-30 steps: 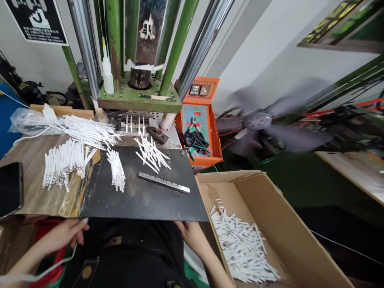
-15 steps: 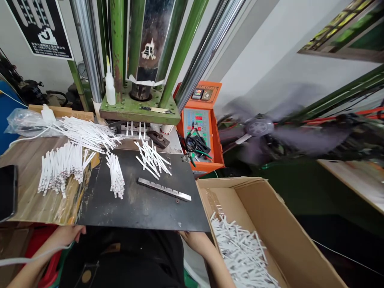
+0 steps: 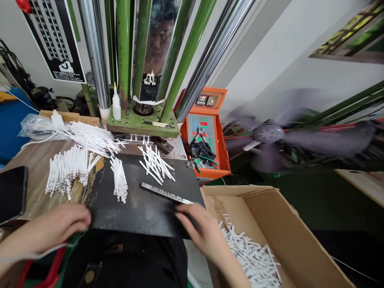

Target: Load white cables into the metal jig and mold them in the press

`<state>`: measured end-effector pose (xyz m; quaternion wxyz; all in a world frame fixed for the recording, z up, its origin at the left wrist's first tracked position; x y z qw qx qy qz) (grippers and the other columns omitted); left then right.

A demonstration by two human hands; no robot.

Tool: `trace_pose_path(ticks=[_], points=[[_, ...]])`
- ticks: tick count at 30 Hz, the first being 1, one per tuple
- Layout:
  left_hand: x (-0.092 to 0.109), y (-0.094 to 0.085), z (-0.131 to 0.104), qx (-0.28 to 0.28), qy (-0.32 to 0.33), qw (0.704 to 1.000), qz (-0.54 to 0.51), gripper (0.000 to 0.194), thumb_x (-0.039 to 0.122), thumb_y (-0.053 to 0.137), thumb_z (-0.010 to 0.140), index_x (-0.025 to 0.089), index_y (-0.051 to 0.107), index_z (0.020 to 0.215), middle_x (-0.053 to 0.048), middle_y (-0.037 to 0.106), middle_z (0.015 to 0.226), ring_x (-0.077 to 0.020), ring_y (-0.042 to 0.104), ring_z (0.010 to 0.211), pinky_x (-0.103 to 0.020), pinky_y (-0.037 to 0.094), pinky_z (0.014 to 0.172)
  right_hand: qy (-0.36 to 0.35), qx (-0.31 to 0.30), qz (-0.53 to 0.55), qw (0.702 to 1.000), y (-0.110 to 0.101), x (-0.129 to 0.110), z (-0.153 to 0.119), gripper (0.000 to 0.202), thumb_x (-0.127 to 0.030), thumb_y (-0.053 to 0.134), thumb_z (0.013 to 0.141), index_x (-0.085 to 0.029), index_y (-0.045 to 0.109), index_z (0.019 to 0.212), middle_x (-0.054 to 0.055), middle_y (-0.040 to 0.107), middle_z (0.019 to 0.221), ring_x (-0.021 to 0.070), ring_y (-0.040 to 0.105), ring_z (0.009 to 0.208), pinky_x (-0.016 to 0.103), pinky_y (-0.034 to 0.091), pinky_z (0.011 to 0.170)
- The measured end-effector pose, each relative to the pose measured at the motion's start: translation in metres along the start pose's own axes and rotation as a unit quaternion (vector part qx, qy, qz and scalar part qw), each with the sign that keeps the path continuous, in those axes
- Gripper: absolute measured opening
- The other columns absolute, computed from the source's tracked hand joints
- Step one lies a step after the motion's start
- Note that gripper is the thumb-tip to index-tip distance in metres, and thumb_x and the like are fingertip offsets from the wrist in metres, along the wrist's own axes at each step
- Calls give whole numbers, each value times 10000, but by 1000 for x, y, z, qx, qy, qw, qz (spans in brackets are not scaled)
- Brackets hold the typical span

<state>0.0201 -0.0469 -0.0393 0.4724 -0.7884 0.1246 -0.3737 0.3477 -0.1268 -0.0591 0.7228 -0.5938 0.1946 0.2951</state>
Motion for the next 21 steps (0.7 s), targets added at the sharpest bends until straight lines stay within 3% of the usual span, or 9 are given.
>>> trace_pose_path(ticks=[1,3,5,8,11,13,17,21], points=[[13,-14,18,9,27,1000,12,225,269,429,924,215,639,866,-30,620,868,-157,589,801,-224,443,738,-5,49,-52,997,-4,5,12,224,-357,526,923,-187,637,1016,117,658,976,261,595,911,391,489,797],[33,-31,54,41,72,995,48,196,178,437,892,192,624,949,-62,569,976,-166,562,844,-240,430,758,-18,74,-123,990,2,15,28,208,-326,564,896,-175,634,1020,132,639,980,293,562,915,445,471,791],[41,-30,82,45,108,990,78,214,112,440,858,178,613,966,-68,520,1000,-150,534,811,-229,418,732,-42,53,-117,991,14,21,30,146,-245,515,916,-171,626,977,117,626,927,269,551,866,429,471,761],[39,-16,101,30,142,984,99,212,94,430,861,176,611,934,-54,481,970,-125,497,751,-202,394,678,-89,18,-42,995,22,13,15,142,-177,462,937,-177,598,979,99,609,910,230,550,850,378,486,751],[33,-11,102,42,172,978,113,176,162,435,904,168,611,896,-63,491,999,-114,494,718,-209,391,665,-115,-32,6,993,25,-9,9,132,-170,474,938,-190,593,990,90,608,925,217,560,867,358,496,773],[30,-15,99,60,195,971,125,208,196,407,939,170,604,876,-71,529,1025,-125,520,746,-224,402,681,-116,-77,20,990,31,-28,21,127,-189,505,932,-192,597,1019,89,615,951,216,573,898,356,501,804],[21,-33,83,138,225,962,68,219,212,397,971,190,612,936,-63,625,1031,-150,583,931,-245,440,838,-64,-141,4,988,55,-65,81,272,-274,579,915,-173,545,1164,101,626,1052,221,608,983,349,499,870],[7,-44,53,233,162,959,-9,168,269,504,939,196,654,964,-51,678,1003,-150,625,970,-245,477,890,21,-181,-113,977,90,-91,143,470,-413,657,853,-110,495,1175,170,628,1091,302,638,978,402,519,795]])
Point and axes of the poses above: each hand's wrist, its own z-axis towards the middle knuckle, its own y-axis out of the palm, x = y × z, the point moved 7 cm from there along z, towards the middle knuckle
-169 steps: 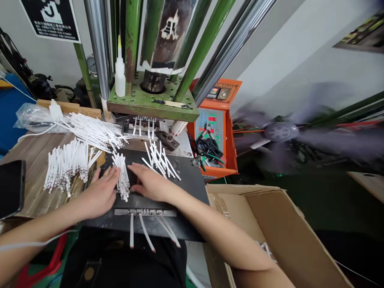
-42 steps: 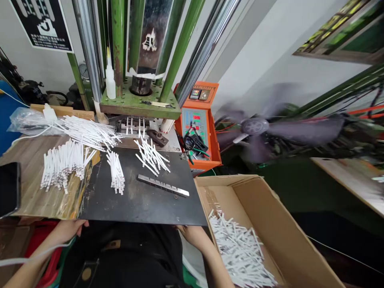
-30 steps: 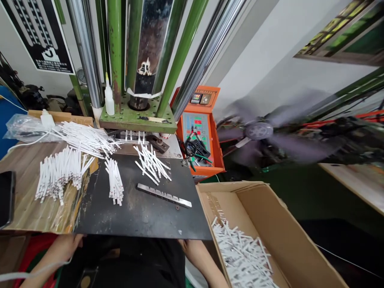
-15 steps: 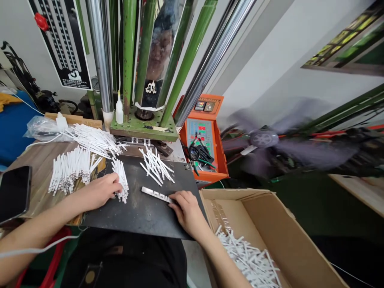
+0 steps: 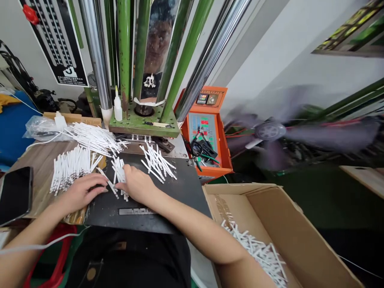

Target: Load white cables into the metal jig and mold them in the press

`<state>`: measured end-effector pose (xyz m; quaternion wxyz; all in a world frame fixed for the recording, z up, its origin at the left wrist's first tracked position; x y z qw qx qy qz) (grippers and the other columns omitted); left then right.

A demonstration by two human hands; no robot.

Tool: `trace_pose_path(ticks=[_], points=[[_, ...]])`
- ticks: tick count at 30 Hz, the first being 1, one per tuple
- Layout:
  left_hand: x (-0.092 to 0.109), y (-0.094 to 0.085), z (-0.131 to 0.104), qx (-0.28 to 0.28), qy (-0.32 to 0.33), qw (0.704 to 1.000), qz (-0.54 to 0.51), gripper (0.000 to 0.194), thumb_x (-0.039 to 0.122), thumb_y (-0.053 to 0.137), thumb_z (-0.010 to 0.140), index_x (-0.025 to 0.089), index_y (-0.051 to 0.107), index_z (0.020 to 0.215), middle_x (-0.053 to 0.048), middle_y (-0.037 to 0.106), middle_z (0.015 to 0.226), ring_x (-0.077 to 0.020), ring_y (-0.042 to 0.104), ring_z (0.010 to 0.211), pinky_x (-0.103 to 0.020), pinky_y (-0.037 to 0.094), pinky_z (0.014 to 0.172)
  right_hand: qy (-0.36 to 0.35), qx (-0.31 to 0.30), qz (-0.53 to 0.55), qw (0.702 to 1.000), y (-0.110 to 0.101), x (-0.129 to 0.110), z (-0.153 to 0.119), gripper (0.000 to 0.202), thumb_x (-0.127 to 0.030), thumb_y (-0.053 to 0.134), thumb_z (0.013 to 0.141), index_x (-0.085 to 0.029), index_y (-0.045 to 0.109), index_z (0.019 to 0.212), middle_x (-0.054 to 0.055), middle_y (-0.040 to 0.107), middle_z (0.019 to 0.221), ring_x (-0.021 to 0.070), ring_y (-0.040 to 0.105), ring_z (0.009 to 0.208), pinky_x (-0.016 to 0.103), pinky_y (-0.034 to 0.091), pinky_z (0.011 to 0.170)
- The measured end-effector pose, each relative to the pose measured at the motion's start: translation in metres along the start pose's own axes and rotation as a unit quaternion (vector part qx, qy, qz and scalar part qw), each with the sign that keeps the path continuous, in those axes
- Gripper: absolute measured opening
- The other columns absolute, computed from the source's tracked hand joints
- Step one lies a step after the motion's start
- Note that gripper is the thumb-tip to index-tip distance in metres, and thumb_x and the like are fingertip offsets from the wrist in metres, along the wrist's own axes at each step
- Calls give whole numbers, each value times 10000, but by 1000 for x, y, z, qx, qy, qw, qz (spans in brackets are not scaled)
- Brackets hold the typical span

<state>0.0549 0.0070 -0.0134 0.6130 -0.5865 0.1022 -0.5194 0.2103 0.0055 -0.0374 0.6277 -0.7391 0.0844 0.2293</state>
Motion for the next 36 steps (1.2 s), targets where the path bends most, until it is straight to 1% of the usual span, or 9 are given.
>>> trace_pose_path(ticks=[4,7,9,13,16,20,25,32,36], points=[[-6,-9,-34,79,-135,987,-37,238,335,572,886,219,671,1069,-63,643,1092,-160,638,935,-283,521,880,7,-78,-29,996,3,-13,25,397,-229,620,856,-80,467,1191,196,664,1052,316,670,932,389,522,742],[-21,-20,-56,215,-257,936,-107,449,386,598,844,234,569,1265,-93,500,1271,-134,624,895,-289,543,846,-24,-60,-57,996,-18,-6,16,336,-117,547,850,-83,505,1182,193,680,1023,317,666,957,379,515,752],[-26,-18,-57,261,-290,907,-158,436,417,653,791,209,630,1174,-86,522,1222,-148,618,923,-289,539,847,-23,-51,-101,993,-28,3,5,265,-95,525,848,-106,582,1106,182,688,1002,316,666,952,381,513,751],[-6,17,-22,144,-243,925,-254,204,353,676,787,162,707,850,-63,684,932,-181,651,880,-292,532,819,35,-80,-166,982,-24,29,-18,226,-17,486,814,-111,685,865,202,687,936,327,660,935,392,508,728],[27,50,5,33,-167,953,-251,134,263,611,828,180,715,811,-40,726,882,-164,672,834,-270,523,817,51,-24,-136,989,-25,49,-37,218,-15,483,809,-110,676,774,189,672,906,288,644,899,357,487,718],[56,78,23,-49,-105,971,-211,130,223,565,845,194,683,799,4,714,838,-129,656,797,-220,485,783,17,37,156,987,-25,77,-77,182,-174,551,840,-157,598,666,16,578,621,139,558,595,251,430,573],[70,88,32,-96,-76,981,-153,96,203,525,843,185,582,767,28,619,737,-103,582,701,-199,420,672,52,9,448,892,5,99,-117,134,-293,608,802,-161,591,809,-33,567,600,98,527,504,207,430,491],[89,103,42,-193,-76,977,53,111,108,511,809,193,537,874,-4,609,715,-196,597,742,-265,389,634,-2,76,324,943,-8,84,-120,89,-209,590,828,-178,658,781,13,684,725,131,611,651,236,476,613],[80,98,45,-235,-39,971,4,281,70,492,835,210,558,1070,-24,658,934,-186,617,886,-276,447,755,-58,109,274,954,-16,77,-115,141,-155,575,841,-190,700,786,40,716,827,160,652,772,277,500,721]])
Point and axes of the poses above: each hand's wrist, its own z-axis towards the middle knuckle, its own y-axis out of the palm, x = y × z, the point moved 7 cm from there along z, towards the middle knuckle
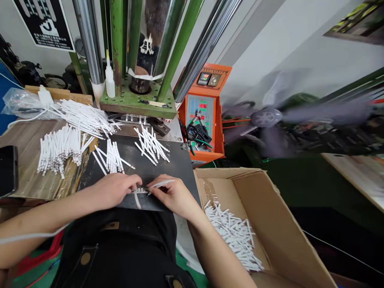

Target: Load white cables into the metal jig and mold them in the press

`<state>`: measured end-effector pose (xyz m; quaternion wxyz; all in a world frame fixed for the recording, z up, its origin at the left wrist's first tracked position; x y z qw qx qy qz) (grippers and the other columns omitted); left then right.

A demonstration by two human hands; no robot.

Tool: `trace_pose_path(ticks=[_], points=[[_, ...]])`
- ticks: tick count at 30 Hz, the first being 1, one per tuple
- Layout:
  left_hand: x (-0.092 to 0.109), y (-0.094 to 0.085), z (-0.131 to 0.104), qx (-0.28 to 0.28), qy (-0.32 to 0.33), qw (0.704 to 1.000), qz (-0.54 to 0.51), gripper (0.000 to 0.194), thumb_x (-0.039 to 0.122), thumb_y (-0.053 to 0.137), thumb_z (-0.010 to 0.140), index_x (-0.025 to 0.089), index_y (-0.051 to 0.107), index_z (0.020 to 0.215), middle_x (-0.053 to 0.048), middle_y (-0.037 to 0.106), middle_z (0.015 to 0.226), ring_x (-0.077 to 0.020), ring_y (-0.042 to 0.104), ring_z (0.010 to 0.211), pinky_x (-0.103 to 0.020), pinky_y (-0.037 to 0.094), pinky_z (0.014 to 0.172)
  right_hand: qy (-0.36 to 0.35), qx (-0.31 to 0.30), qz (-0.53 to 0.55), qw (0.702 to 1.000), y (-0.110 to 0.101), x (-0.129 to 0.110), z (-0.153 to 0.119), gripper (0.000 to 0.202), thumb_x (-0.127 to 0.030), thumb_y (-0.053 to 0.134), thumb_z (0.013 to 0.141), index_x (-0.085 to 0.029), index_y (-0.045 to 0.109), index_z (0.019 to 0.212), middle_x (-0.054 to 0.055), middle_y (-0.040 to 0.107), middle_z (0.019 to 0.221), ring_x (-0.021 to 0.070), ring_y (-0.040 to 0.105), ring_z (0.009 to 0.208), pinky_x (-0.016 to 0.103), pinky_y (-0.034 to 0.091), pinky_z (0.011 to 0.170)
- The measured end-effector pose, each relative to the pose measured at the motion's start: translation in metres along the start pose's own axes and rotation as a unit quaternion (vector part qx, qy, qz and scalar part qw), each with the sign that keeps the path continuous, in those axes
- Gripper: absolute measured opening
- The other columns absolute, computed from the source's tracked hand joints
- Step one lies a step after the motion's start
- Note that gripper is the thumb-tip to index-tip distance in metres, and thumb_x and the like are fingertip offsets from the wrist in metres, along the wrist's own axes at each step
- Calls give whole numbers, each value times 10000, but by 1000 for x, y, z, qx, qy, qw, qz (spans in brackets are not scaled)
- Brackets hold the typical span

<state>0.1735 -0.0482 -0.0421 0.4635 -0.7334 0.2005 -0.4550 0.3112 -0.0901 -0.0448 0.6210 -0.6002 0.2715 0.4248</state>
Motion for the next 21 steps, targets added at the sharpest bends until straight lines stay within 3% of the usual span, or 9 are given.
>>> trace_pose_path(ticks=[2,5,7,11,14,16,21], points=[[-13,-14,5,30,14,999,11,299,75,478,854,191,567,1114,-54,611,1072,-180,596,957,-289,449,839,-15,2,-10,1000,2,2,1,151,-146,575,844,-192,704,782,40,711,815,158,649,764,273,502,708],[-36,-28,25,65,-16,993,94,188,168,548,865,137,614,1039,-98,539,1070,-220,560,974,-342,438,882,-43,6,-19,999,3,4,-2,160,-142,562,861,-192,702,801,42,702,813,158,643,771,275,504,718],[-44,-23,41,32,-22,991,130,115,194,582,856,127,631,936,-95,523,1001,-210,556,892,-322,444,811,-61,9,-34,997,5,1,-5,171,-138,541,876,-187,697,827,51,686,819,158,635,776,273,502,722],[-40,-8,55,-21,46,982,181,135,135,465,898,138,597,873,-67,520,923,-146,523,709,-254,403,640,-63,-16,-119,991,15,-3,-9,198,-106,499,873,-174,684,888,72,641,863,164,618,769,264,496,691],[-40,-6,47,-11,62,972,228,246,88,389,902,149,599,1015,-72,550,942,-146,539,706,-257,412,660,-57,-45,-167,983,18,-5,-11,220,-71,484,846,-161,677,901,91,641,896,180,625,787,272,501,686],[-40,-10,33,5,58,977,204,316,100,363,914,169,589,1123,-77,573,1005,-157,568,765,-268,432,716,-57,-47,-136,988,13,-6,-15,229,-76,474,866,-168,669,943,90,658,926,178,638,825,272,512,720],[-33,-37,-18,135,51,989,-20,295,269,392,966,175,665,1030,-76,586,1047,-166,586,933,-272,457,860,-45,-13,-59,997,-3,-2,-39,173,-180,460,938,-194,633,946,70,687,878,172,660,829,274,532,749]])
Point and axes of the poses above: each hand's wrist, its own z-axis towards the middle knuckle, its own y-axis out of the palm, x = y × z, the point moved 7 cm from there along z, towards the middle knuckle
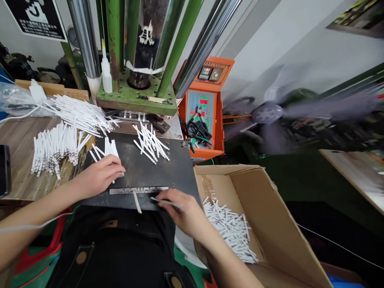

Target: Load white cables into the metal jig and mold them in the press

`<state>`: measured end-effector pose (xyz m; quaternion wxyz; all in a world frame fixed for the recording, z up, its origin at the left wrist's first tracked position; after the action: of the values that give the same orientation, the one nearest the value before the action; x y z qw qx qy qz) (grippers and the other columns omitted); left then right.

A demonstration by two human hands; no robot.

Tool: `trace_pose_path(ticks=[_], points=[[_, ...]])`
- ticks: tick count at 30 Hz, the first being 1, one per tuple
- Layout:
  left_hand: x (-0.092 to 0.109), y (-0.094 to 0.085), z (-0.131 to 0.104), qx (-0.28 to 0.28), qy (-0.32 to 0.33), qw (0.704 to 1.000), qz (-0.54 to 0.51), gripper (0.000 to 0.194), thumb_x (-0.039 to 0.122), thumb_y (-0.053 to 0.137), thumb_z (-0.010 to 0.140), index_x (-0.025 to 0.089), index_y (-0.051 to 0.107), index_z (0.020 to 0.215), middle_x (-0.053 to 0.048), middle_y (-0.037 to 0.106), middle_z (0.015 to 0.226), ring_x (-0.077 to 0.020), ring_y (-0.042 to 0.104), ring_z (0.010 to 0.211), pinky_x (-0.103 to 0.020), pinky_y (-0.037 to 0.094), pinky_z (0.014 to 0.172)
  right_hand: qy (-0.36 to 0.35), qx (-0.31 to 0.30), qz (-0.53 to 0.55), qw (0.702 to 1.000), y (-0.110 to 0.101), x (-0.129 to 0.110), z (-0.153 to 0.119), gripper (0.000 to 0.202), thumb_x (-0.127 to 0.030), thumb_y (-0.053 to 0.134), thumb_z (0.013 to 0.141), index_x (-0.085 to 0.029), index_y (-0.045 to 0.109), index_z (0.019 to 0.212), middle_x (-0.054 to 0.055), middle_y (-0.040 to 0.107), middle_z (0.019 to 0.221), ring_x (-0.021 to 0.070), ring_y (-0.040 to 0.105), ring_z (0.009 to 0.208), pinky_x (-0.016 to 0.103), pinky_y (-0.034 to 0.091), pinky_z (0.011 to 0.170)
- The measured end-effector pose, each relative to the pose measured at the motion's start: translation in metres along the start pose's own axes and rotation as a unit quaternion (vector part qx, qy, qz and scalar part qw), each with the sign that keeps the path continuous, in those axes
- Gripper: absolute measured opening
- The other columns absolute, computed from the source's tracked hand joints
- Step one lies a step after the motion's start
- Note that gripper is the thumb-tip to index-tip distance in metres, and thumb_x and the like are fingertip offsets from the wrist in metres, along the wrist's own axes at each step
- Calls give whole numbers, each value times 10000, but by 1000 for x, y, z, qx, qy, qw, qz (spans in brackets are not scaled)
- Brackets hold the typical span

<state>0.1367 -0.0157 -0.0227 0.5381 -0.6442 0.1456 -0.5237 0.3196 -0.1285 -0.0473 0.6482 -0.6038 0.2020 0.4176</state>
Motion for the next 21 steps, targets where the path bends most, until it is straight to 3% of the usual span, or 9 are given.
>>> trace_pose_path(ticks=[4,7,9,11,14,19,21], points=[[-2,-12,-27,63,-80,990,-97,252,338,520,917,191,725,913,-55,613,1001,-146,607,895,-255,503,820,-13,35,16,999,1,1,-8,202,-173,435,945,-200,627,888,77,697,879,176,670,848,285,537,768],[-21,-15,-37,174,-195,946,-194,370,454,617,836,202,685,1098,-65,557,1169,-137,632,861,-291,548,818,23,101,18,994,-3,7,0,153,-181,495,930,-208,634,873,62,705,875,169,667,826,298,532,773],[-26,-8,-37,203,-230,915,-262,437,498,670,781,184,689,1083,-75,556,1185,-143,645,855,-302,559,819,33,129,40,990,-3,10,6,119,-186,539,912,-212,645,863,50,708,864,168,664,814,301,532,765],[-20,5,-31,161,-221,915,-296,331,465,686,776,167,729,915,-67,641,1058,-166,658,871,-292,553,819,23,143,61,988,-1,10,12,112,-182,564,899,-215,656,845,46,708,857,170,659,826,304,533,773],[-4,23,-22,97,-167,944,-268,186,342,655,814,178,722,757,-35,717,865,-177,677,874,-262,526,831,-23,126,37,991,7,3,17,150,-157,535,908,-203,659,837,56,702,841,179,643,853,318,524,794],[14,40,-17,46,-82,987,-134,143,260,566,873,192,646,776,16,699,795,-130,658,770,-219,475,735,-87,64,-102,989,22,-6,24,193,-128,469,919,-169,648,859,79,694,825,209,634,855,354,489,756],[16,44,-16,28,-64,994,-88,121,247,534,894,195,611,817,24,678,804,-115,633,728,-216,448,690,-94,57,-106,988,21,-6,25,191,-130,468,914,-171,649,869,80,697,836,216,633,878,361,489,768]])
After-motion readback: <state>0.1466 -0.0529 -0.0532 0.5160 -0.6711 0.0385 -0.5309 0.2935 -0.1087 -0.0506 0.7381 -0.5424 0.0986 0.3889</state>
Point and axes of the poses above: each hand's wrist, its own z-axis towards the middle knuckle, its own y-axis out of the palm, x = y × z, the point moved 7 cm from there along z, towards the middle knuckle
